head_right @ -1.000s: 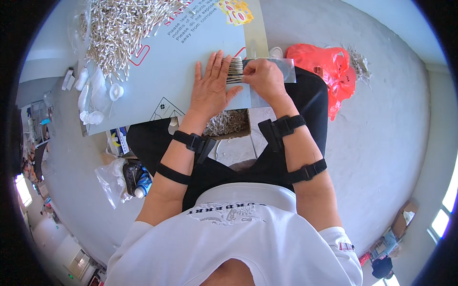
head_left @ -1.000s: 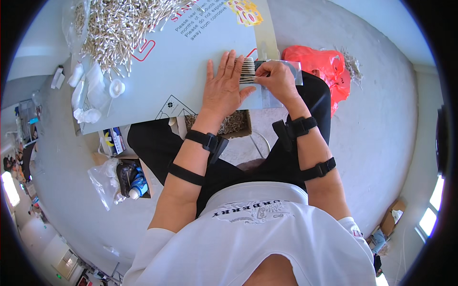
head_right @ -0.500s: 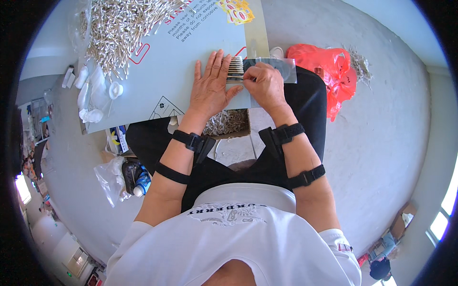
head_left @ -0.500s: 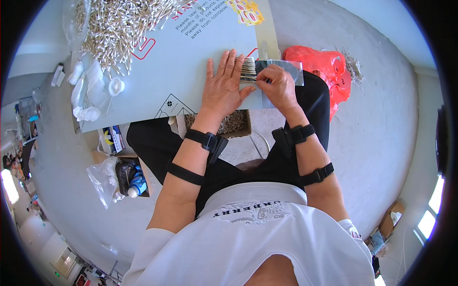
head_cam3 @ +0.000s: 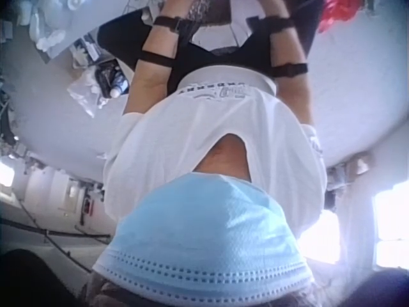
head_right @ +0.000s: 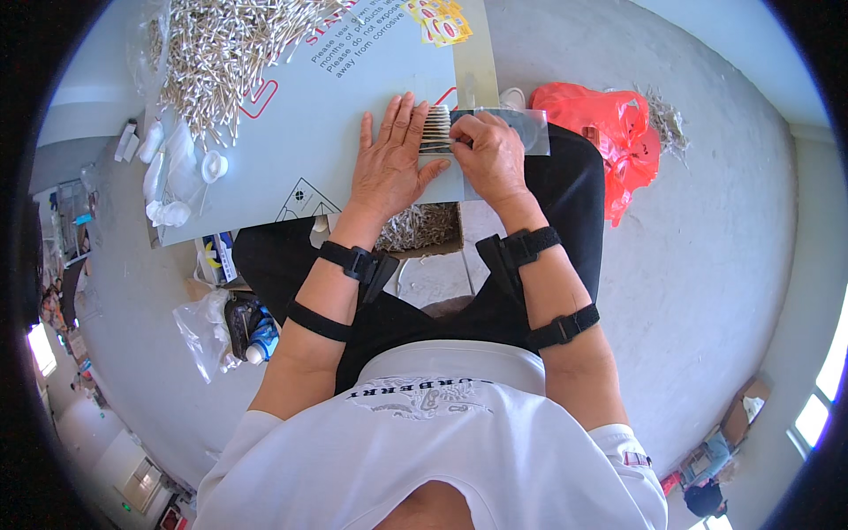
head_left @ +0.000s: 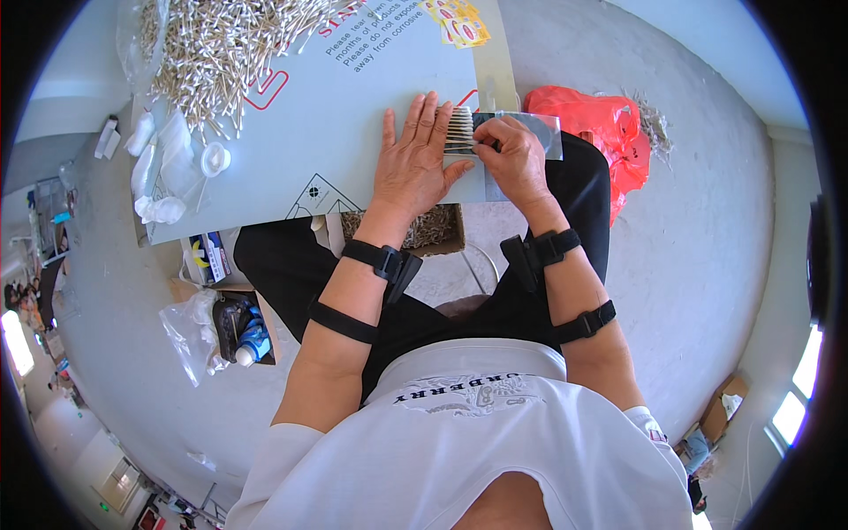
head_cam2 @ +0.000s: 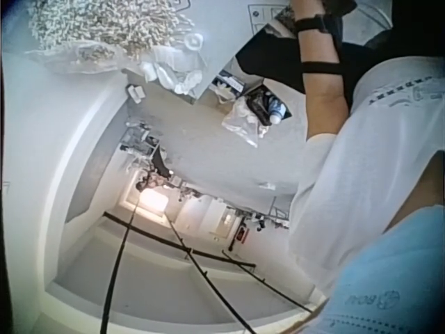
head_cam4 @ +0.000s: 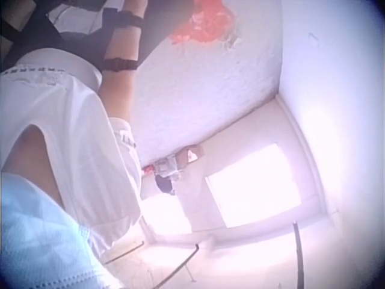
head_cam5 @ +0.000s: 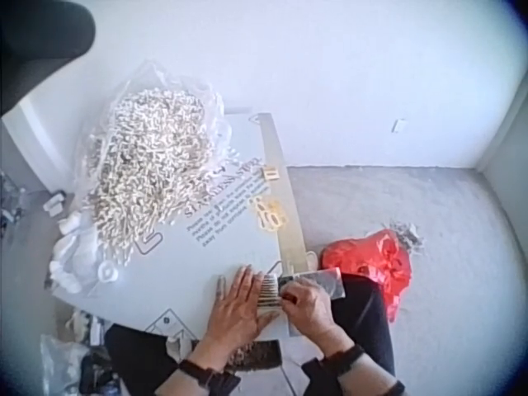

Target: Recorder is counting cotton swabs and placing them into individual plastic packets before putting them into a larger red bag.

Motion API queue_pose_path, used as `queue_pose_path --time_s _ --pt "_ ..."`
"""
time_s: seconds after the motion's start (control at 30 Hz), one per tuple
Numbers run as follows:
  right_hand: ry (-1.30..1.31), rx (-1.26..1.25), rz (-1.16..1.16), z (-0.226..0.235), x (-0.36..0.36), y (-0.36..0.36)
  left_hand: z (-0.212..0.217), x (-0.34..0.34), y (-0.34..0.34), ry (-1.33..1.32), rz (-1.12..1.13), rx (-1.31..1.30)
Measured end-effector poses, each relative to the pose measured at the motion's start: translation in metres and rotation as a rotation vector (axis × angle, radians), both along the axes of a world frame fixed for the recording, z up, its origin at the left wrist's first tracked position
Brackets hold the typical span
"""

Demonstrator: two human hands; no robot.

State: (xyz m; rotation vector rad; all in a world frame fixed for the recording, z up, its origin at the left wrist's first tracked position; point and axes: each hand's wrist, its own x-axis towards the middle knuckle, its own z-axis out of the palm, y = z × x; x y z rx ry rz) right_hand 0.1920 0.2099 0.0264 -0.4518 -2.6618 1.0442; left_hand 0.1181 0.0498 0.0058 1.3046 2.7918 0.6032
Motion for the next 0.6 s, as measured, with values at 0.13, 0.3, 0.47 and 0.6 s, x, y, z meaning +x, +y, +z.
queue_pose_path --time_s 0.13,0.3,0.47,0.6 --pt "-0.007 0.077 0.051 0.0 -0.001 0.001 -0.001 0.0 0.0 0.008 -0.001 0.003" --pt "0.075 0.068 0.035 -0.003 0.002 0.0 0.001 0.0 0.0 0.005 0.0 0.012" --pt "-0.043 -0.034 -0.07 -0.002 -0.005 -0.001 0.002 0.0 0.001 0.003 -0.006 0.001" --pt "-0.101 -0.103 0.041 0.011 -0.007 0.008 0.0 0.0 -0.001 0.01 -0.001 -0.023"
